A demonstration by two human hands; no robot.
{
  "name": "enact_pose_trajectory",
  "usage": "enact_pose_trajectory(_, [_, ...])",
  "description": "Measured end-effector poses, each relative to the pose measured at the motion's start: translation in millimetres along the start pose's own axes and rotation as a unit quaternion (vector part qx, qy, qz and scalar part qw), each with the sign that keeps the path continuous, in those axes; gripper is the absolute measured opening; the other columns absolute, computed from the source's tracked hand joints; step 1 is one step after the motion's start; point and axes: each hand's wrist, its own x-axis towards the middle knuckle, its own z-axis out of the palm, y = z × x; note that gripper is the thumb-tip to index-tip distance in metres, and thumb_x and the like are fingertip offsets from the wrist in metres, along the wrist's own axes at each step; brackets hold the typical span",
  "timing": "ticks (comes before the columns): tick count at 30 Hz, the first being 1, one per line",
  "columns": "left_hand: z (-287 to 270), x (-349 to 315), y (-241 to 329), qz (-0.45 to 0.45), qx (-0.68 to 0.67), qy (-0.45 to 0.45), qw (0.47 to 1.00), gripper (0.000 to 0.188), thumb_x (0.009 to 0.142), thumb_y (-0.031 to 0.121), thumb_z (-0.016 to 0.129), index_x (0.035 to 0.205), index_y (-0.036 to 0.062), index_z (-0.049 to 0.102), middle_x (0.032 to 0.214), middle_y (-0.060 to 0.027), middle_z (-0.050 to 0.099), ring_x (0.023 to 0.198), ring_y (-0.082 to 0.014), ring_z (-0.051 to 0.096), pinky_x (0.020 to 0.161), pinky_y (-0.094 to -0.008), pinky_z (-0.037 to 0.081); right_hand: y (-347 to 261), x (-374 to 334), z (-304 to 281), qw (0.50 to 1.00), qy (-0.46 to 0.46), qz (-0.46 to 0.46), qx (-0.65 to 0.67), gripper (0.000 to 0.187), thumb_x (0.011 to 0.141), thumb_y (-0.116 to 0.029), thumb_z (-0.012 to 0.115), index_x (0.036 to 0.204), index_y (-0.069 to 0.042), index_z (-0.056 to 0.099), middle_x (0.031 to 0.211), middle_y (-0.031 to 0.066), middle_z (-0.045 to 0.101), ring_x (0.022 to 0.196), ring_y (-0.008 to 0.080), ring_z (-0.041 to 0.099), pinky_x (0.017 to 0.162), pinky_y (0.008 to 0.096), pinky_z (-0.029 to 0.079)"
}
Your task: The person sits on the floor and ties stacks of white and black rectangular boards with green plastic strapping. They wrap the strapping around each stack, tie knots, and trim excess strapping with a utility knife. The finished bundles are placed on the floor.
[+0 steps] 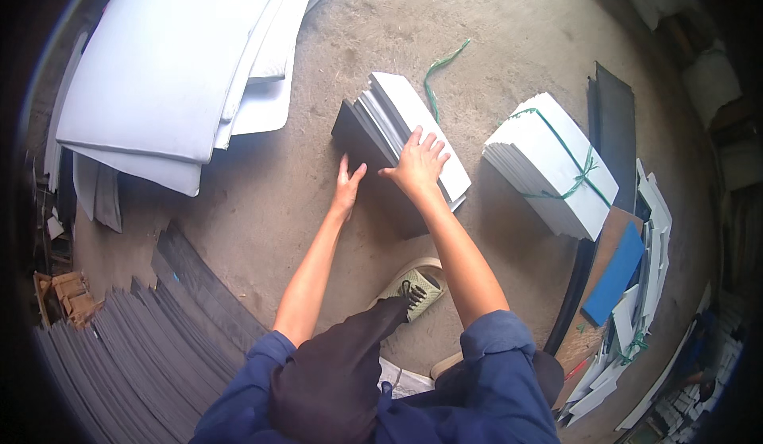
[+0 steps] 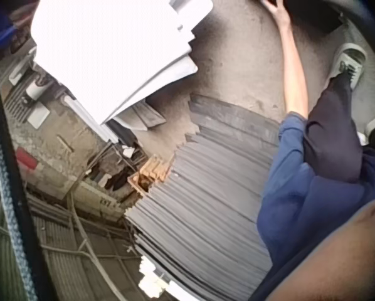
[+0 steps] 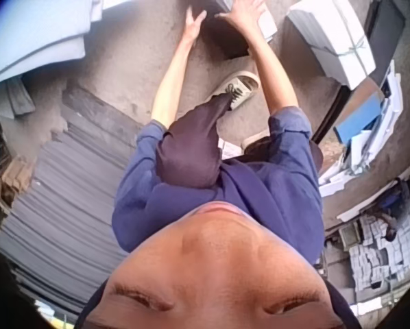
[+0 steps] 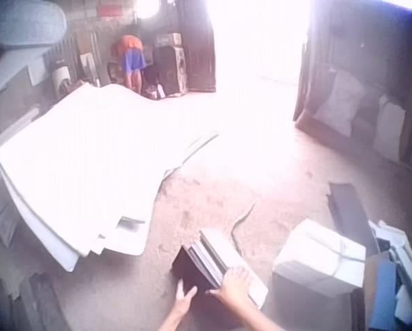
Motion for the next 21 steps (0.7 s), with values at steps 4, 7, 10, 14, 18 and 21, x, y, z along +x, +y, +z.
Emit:
enact_pose_trajectory(4, [13.5, -2.9, -1.1, 0.026, 0.077, 0.049, 0.996, 0.089, 0.072, 0.025, 0.07, 0.136, 0.0009, 0.013, 0.141, -0.02, 0.009, 0.13, -0.0305, 0.016, 0.105, -0.0384, 0.021, 13.1, 2.4, 3.1, 0.999, -0.019, -0.011, 0.05, 0.114, 0.051, -0.048, 0.079, 0.132, 0.004, 0.018, 0.12, 0.0261, 0.037, 0.108, 0.0402, 0.041, 0.086, 0.051, 0.034])
enact_pose_trajectory(7, [14.3, -0.9, 1.8, 0.036, 0.004, 0.046, 0.998, 0.087, 0.073, 0.019, 0.07, 0.137, 0.0019, 0.013, 0.14, -0.0183, 0.015, 0.129, -0.028, 0.021, 0.104, -0.0371, 0.024, 8.7, 0.9, -2.3, 0.997, -0.022, -0.038, 0.066, 0.113, 0.053, -0.049, 0.076, 0.133, 0.003, 0.015, 0.116, 0.0261, 0.041, 0.107, 0.0401, 0.044, 0.084, 0.0506, 0.036])
enact_pose_trajectory(10, [24.6, -10.0, 16.7, 0.048, -0.143, -0.025, 0.988, 0.084, 0.073, 0.011, 0.068, 0.137, 0.0026, 0.013, 0.139, -0.0161, 0.021, 0.125, -0.0248, 0.029, 0.102, -0.0347, 0.028, 12.9, -3.8, -8.6, 0.993, -0.031, -0.03, 0.113, 0.109, 0.055, -0.046, 0.075, 0.132, 0.003, 0.017, 0.109, 0.0255, 0.047, 0.102, 0.0387, 0.049, 0.084, 0.0486, 0.038])
enact_pose_trajectory(14, [19.4, -13.1, 27.0, 0.056, -0.146, -0.023, 0.987, 0.08, 0.074, 0.004, 0.066, 0.137, 0.0027, 0.017, 0.138, -0.0151, 0.025, 0.123, -0.0226, 0.034, 0.101, -0.0324, 0.03, 12.7, -18.6, -14.3, 0.985, 0.003, -0.045, 0.167, 0.105, 0.053, -0.044, 0.075, 0.129, 0.004, 0.02, 0.111, 0.0259, 0.045, 0.103, 0.0398, 0.048, 0.084, 0.0474, 0.039])
enact_pose_trajectory(18, [20.5, -14.1, 38.5, 0.042, -0.153, -0.045, 0.986, 0.076, 0.073, 0.008, 0.068, 0.135, 0.0021, 0.025, 0.14, -0.0127, 0.024, 0.123, -0.0255, 0.034, 0.1, -0.0354, 0.033, 3.7, -28.1, -39.4, 0.992, 0.012, -0.036, 0.123, 0.103, 0.055, -0.041, 0.075, 0.129, 0.005, 0.02, 0.112, 0.0248, 0.042, 0.105, 0.0392, 0.045, 0.084, 0.0487, 0.04])
enact_pose_trajectory(21, [7.8, 7.7, -1.0, 0.108, 0.107, -0.035, 0.988, 0.076, 0.072, 0.011, 0.069, 0.134, 0.0029, 0.025, 0.14, -0.0149, 0.023, 0.123, -0.0296, 0.034, 0.099, -0.0371, 0.034, 5.7, -15.8, -6.8, 0.998, -0.037, 0.01, 0.054, 0.105, 0.054, -0.042, 0.076, 0.13, 0.004, 0.019, 0.115, 0.0241, 0.04, 0.106, 0.0401, 0.043, 0.086, 0.0516, 0.038])
